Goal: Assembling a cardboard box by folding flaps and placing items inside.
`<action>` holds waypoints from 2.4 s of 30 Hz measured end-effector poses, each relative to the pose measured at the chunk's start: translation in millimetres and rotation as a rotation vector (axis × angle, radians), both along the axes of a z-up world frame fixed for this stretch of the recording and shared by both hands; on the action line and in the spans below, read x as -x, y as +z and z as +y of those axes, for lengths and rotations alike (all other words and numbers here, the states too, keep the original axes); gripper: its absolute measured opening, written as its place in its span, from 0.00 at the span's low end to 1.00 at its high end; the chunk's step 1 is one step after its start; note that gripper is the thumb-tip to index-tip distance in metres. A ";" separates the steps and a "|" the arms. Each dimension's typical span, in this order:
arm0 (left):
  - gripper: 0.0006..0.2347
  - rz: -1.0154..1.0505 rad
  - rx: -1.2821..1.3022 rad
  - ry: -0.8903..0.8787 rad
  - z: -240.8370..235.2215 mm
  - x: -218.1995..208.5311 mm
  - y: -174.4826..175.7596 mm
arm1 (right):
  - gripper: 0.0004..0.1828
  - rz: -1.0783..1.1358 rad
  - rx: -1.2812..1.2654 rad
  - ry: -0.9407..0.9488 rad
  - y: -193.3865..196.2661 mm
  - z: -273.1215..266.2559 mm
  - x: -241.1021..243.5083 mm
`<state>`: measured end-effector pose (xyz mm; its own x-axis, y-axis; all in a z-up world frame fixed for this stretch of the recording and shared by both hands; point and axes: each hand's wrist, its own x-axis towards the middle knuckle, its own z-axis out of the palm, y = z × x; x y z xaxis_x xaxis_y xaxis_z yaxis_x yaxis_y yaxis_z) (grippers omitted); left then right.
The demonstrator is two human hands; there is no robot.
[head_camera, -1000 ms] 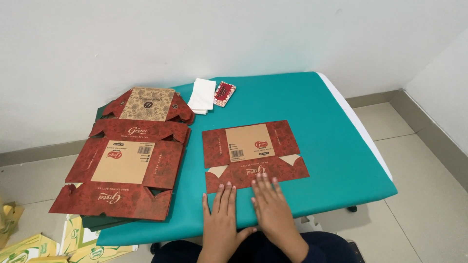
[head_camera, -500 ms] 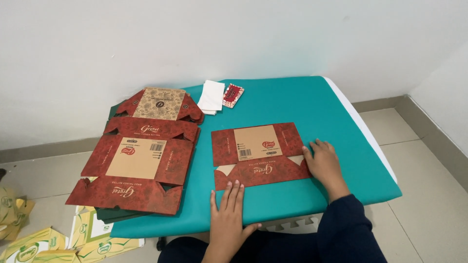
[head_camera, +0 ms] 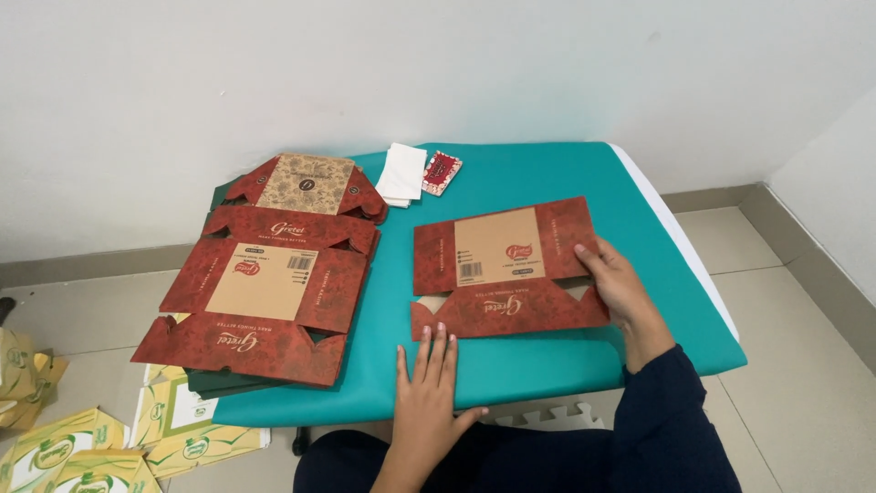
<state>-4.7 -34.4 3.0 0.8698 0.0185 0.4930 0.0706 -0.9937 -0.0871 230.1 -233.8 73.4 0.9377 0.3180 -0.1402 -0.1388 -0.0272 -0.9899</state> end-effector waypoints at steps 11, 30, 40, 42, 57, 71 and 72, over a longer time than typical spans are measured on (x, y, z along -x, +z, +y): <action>0.45 0.089 0.171 -0.113 2.0 0.5 -7.2 | 0.10 -1.073 0.270 -0.194 28.3 -57.0 34.0; 0.22 0.030 0.472 -0.417 39.2 -12.0 36.3 | 0.22 -1.260 0.638 0.509 -45.8 -5.2 90.8; 0.14 0.201 0.780 -0.305 60.8 -17.3 22.2 | 0.19 -1.283 0.632 0.468 -40.0 -0.8 96.8; 0.09 0.158 0.743 -0.059 58.8 -29.6 22.4 | 0.17 -1.085 0.772 0.426 -35.0 1.8 100.4; 0.10 -0.126 0.315 0.018 20.6 -28.0 -6.5 | 0.23 -1.283 0.495 0.569 -49.1 63.6 119.2; 0.23 0.182 -0.085 0.209 0.1 -30.7 -32.4 | 0.25 -1.159 0.715 0.399 -56.0 90.3 138.0; 0.24 0.249 -0.101 0.213 -1.3 -32.2 -34.2 | 0.25 -1.159 0.703 0.362 -59.3 90.1 139.1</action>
<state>27.4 -35.8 -31.2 0.9454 0.1749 0.2751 0.2400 -0.9444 -0.2247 91.0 -143.7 14.1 0.5110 0.7511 0.4180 0.8581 -0.4165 -0.3005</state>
